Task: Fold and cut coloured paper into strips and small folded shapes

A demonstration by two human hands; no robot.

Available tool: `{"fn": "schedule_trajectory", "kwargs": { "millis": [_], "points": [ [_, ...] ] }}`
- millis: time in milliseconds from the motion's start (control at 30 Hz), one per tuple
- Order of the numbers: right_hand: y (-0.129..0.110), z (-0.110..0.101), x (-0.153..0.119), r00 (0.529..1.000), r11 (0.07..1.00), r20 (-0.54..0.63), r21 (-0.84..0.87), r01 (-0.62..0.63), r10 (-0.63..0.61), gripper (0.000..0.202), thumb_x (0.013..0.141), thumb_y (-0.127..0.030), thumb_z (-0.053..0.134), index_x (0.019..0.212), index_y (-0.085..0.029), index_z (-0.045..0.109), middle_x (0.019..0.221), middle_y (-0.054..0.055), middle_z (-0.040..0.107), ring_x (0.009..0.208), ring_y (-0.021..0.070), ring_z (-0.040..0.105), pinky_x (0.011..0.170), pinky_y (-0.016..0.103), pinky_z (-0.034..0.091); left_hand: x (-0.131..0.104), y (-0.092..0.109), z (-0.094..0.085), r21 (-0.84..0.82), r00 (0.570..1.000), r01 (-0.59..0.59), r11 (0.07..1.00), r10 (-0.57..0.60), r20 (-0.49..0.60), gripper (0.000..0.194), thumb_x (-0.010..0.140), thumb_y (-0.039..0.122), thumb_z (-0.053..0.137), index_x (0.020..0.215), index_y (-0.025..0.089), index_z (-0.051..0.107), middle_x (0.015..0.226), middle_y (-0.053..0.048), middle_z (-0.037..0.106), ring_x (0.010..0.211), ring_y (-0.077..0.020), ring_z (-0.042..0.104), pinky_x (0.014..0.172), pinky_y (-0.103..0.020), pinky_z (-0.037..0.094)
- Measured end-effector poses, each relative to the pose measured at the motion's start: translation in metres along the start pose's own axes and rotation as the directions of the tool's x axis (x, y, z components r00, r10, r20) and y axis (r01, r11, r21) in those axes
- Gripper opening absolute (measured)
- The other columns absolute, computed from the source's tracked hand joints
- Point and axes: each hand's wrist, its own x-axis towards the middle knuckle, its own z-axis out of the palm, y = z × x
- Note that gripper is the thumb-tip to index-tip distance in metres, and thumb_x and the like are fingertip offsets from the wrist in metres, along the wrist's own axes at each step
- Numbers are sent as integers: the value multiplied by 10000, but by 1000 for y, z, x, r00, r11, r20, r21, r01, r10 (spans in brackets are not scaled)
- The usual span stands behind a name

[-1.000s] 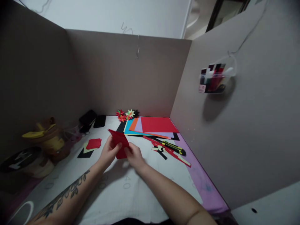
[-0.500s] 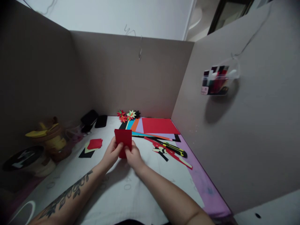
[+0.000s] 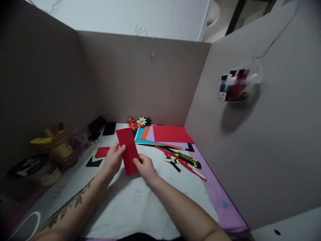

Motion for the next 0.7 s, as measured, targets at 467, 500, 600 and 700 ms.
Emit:
{"fn": "schedule_trajectory", "kwargs": {
  "millis": [467,500,600,700],
  "points": [
    [1,-11,-19,911,955,304,-188,-230,280,286,807,-405,495,663,-167,562,530,-9,566,436,112,514,442,226,401,16,11,-30,-323,903,429,843,-412,125,343,859,207,522,1168,73,589,1014,-162,700,819,-209,678,724,-290,538],
    [1,-17,-19,920,956,315,-249,-157,233,260,818,-365,485,669,-170,573,538,-9,567,456,115,523,465,232,416,18,12,-33,-349,900,433,831,-420,117,355,868,199,504,1190,67,575,998,-161,705,815,-204,678,737,-290,537],
    [-1,-33,-13,968,888,230,-418,190,-99,162,825,-225,463,823,-187,621,700,22,618,618,143,569,610,278,469,21,11,-37,-392,886,458,798,-446,129,393,876,183,481,1247,63,533,973,-157,711,817,-207,681,778,-307,533],
    [-2,-41,-5,867,705,178,-518,485,-465,320,794,-145,498,1093,-226,580,1057,91,581,926,201,560,780,350,476,18,3,-33,-391,849,523,757,-500,169,400,867,177,489,1248,62,531,998,-164,702,855,-223,679,807,-330,530]
  ]
}}
